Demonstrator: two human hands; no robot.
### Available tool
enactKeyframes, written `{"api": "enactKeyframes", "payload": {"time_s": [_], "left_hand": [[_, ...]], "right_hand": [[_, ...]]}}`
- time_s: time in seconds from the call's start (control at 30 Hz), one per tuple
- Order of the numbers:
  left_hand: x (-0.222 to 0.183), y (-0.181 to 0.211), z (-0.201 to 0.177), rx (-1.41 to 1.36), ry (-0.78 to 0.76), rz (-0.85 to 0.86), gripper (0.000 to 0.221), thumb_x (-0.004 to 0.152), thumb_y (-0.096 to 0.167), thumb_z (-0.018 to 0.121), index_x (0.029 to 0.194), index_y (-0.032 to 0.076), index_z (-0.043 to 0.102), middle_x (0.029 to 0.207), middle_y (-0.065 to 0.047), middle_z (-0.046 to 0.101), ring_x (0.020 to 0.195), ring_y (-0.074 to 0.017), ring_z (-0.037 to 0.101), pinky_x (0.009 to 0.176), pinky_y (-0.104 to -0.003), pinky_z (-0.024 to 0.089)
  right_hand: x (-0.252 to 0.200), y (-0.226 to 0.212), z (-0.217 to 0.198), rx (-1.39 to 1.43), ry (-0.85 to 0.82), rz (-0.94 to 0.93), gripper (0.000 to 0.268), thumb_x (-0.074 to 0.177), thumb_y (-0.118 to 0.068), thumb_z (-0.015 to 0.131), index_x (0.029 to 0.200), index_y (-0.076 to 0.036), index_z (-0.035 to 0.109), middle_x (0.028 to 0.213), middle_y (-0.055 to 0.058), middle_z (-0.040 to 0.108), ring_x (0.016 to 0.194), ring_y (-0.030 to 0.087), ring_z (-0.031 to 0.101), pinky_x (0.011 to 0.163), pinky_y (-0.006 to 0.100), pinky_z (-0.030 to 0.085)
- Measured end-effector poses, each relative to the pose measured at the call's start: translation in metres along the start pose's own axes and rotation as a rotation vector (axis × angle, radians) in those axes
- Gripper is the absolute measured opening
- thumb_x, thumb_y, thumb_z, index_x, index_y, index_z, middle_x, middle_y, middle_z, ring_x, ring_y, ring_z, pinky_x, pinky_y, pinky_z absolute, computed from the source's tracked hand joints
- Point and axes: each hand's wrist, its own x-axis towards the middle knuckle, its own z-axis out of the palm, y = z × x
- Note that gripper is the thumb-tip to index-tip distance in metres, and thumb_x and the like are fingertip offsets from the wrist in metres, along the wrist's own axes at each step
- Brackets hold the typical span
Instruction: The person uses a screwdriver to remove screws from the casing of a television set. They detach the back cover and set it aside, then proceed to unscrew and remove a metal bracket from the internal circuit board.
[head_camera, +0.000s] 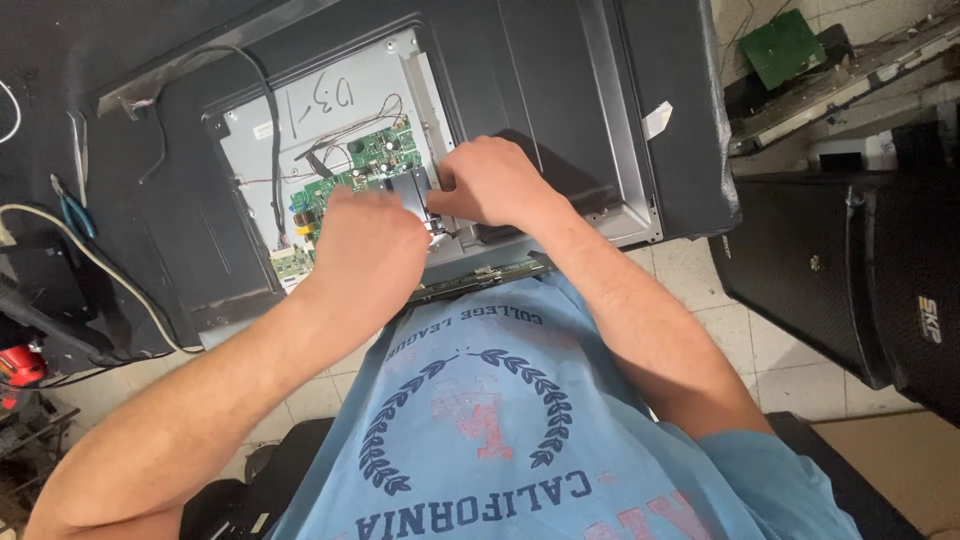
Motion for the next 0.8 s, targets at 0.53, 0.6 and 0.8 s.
{"api": "enactKeyframes", "payload": {"time_s": [0.53,0.6,0.8], "left_hand": [[-0.016,-0.020,-0.015,-0.019,-0.040,-0.105,0.006,0.082,0.007,0.083,0.079,0.009,0.078,0.071,-0.007,0.063,0.072,-0.0241,0.064,0.061,-0.039,0.049],[-0.020,-0.023,-0.015,-0.035,-0.028,-0.137,0.006,0.084,0.010,0.085,0.081,0.009,0.080,0.073,-0.006,0.064,0.075,-0.0231,0.066,0.065,-0.039,0.052],[-0.032,-0.020,0.005,-0.115,-0.012,-0.224,0.011,0.089,0.022,0.086,0.090,0.011,0.083,0.080,-0.005,0.069,0.084,-0.0227,0.069,0.073,-0.044,0.058]], "right_hand": [[-0.001,-0.001,-0.002,0.023,0.012,-0.009,0.043,0.094,-0.054,0.073,0.069,-0.019,0.074,0.055,0.005,0.065,0.061,0.025,0.069,0.068,0.039,0.055],[0.000,0.000,-0.001,0.024,0.006,-0.011,0.043,0.096,-0.052,0.073,0.069,-0.019,0.074,0.055,0.005,0.065,0.060,0.025,0.068,0.068,0.038,0.055],[0.002,-0.003,-0.005,0.008,-0.027,-0.008,0.048,0.099,-0.056,0.071,0.071,-0.017,0.075,0.056,0.006,0.066,0.060,0.025,0.067,0.068,0.038,0.055]]}}
